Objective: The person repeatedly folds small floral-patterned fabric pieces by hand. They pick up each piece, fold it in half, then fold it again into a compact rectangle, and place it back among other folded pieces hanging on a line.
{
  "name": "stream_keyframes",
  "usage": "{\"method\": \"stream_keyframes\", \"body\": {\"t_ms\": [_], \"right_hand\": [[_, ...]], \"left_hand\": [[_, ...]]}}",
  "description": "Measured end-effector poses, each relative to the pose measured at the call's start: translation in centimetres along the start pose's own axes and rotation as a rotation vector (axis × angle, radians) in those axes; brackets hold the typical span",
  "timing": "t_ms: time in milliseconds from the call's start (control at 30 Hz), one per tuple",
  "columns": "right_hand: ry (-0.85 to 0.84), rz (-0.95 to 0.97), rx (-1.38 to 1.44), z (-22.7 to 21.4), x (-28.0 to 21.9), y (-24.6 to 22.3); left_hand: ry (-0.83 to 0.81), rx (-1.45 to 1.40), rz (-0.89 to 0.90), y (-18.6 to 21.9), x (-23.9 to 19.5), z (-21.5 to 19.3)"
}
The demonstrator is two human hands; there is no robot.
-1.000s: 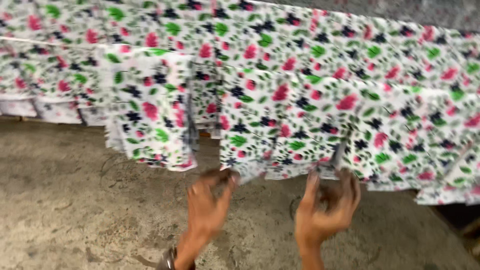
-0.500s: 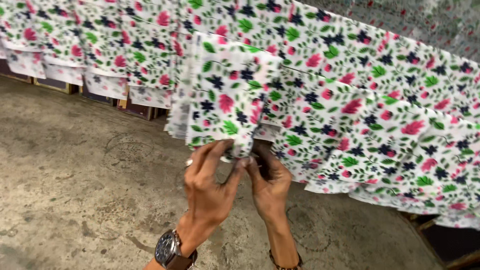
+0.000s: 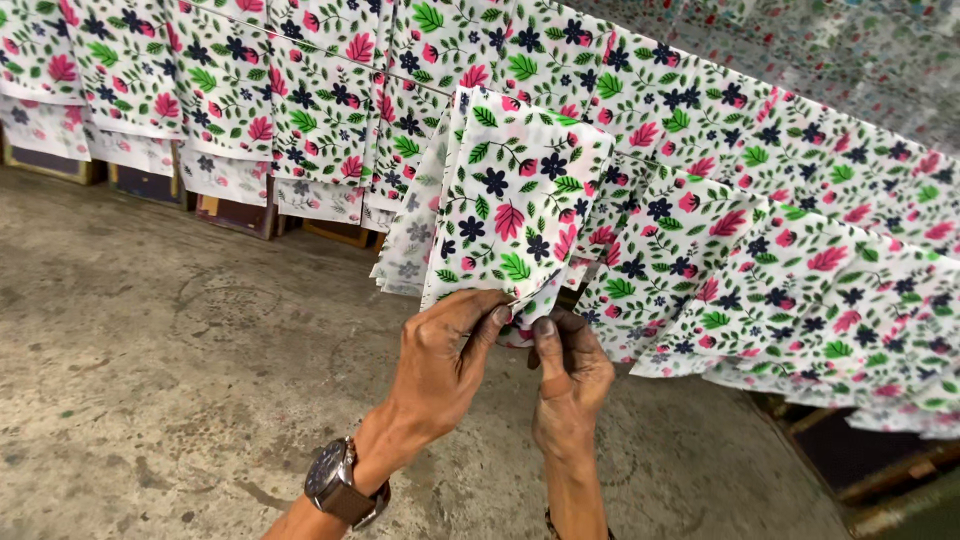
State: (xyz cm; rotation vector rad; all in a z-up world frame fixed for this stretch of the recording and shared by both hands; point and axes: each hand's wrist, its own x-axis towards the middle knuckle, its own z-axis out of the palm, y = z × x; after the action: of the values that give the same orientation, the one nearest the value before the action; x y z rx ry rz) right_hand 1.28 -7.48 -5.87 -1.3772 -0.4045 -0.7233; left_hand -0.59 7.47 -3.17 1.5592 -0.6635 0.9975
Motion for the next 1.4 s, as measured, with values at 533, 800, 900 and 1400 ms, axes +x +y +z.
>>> {"method": "stream_keyframes", "body": {"t_ms": [533, 800, 900, 1400], "right_hand": [[0.122, -0.022, -0.044, 2.1, -1.6, -2.8], [0.201, -0.115, -0.025, 1.6, -2.3, 1.1], [0.296, -0.123, -0.035, 2.1, -2.5, 1.7], [0.524, -0.327, -0.643, 3.6, -2.3, 0.6]], "left_hand": [[-0.123, 0.070, 0.047, -0.5, 0.0, -1.1], [-0.257, 0.262, 0.324, -1.5, 0.2, -2.6], [-0.301, 0.282, 0.342, -1.2, 0.8, -3.1], [-0.328, -0.094, 0.351, -2.4, 4.4, -4.8]]}}
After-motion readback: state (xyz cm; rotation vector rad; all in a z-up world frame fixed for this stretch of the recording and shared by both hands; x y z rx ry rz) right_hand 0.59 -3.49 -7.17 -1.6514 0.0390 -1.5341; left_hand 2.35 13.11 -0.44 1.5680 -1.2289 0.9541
